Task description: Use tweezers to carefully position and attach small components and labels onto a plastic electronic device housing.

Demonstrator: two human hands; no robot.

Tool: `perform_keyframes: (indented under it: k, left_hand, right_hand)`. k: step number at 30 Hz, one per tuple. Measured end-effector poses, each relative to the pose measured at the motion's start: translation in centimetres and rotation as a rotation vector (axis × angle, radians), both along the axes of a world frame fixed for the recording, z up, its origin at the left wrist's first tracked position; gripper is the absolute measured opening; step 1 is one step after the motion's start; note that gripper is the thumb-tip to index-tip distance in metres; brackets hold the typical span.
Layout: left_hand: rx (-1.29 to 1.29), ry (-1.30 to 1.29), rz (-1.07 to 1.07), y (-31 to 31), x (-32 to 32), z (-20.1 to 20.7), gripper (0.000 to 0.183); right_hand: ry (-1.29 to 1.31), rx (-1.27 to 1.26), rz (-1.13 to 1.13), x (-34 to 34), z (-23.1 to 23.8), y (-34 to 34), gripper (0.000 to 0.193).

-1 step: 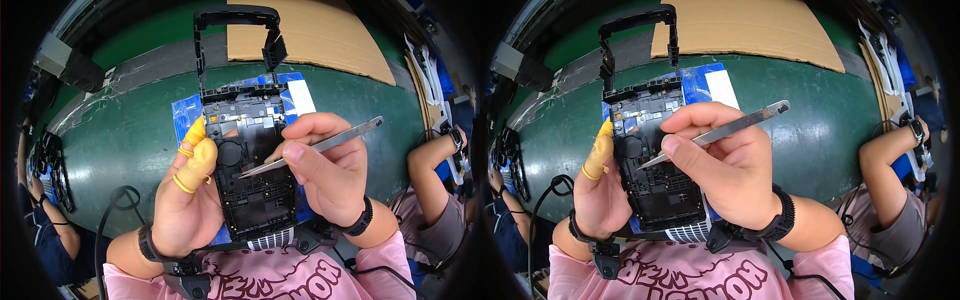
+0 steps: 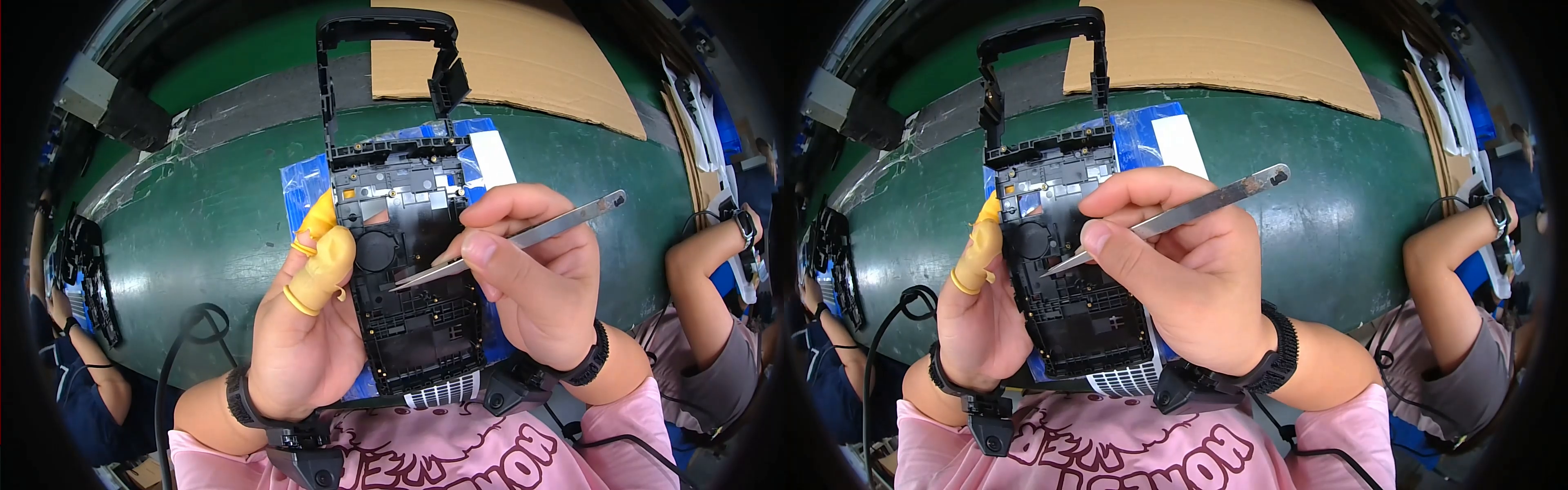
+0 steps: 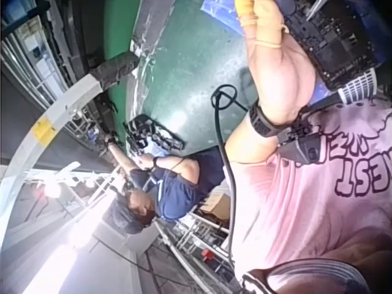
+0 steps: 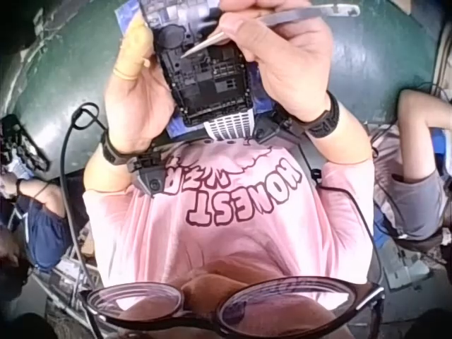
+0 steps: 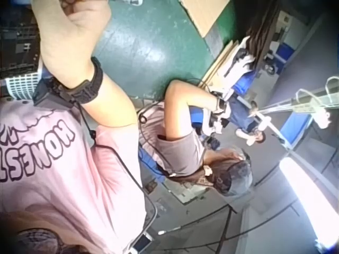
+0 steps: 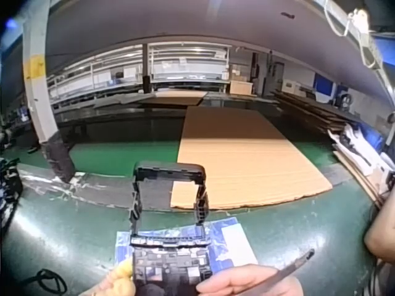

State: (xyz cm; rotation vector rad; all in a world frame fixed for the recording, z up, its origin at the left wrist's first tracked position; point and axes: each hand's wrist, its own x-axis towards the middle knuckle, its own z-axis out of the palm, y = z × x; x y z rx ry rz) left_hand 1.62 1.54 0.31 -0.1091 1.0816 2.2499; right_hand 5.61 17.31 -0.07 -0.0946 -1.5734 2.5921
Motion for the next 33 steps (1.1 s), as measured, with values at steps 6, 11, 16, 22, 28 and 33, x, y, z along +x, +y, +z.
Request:
perform_keyframes:
  k: [6, 11, 16, 22, 28, 33]
  left_hand:
    - [0.001, 0.006, 0.009, -0.1, 0.1, -0.1, 0.046]
    - [0.063, -0.050, 0.029, -0.1, 0.2, -0.1, 0.045]
    - [0.188, -0.077, 0.014, -0.7, -0.6, -0.2, 0.048]
    - [-0.182, 0.195, 0.030, 0.2, -2.7, -0.3, 0.049]
    - [-0.124, 0.308, 0.106, -1.7, -19.9, -0.7, 0.019]
    - [-0.711, 0.736, 0.372, -0.9, -23.5, -0.5, 0.048]
  right_hand:
    - [-0.017, 0.020, -0.013, 0.0, 0.0, 0.0, 0.018]
    - [-0.057, 0.051, -0.051, 0.1, 0.2, -0.1, 0.017]
    - [-0.112, -0.051, -0.114, -0.3, 0.7, 0.1, 0.017]
    - [-0.037, -0.036, -0.271, -1.5, 1.1, 2.9, 0.015]
    - [-0.016, -0.145, -0.222, -2.7, 0.1, 5.2, 0.010]
    - [-0.032, -0.035, -0.151, -1.9, -0.6, 4.0, 0.011]
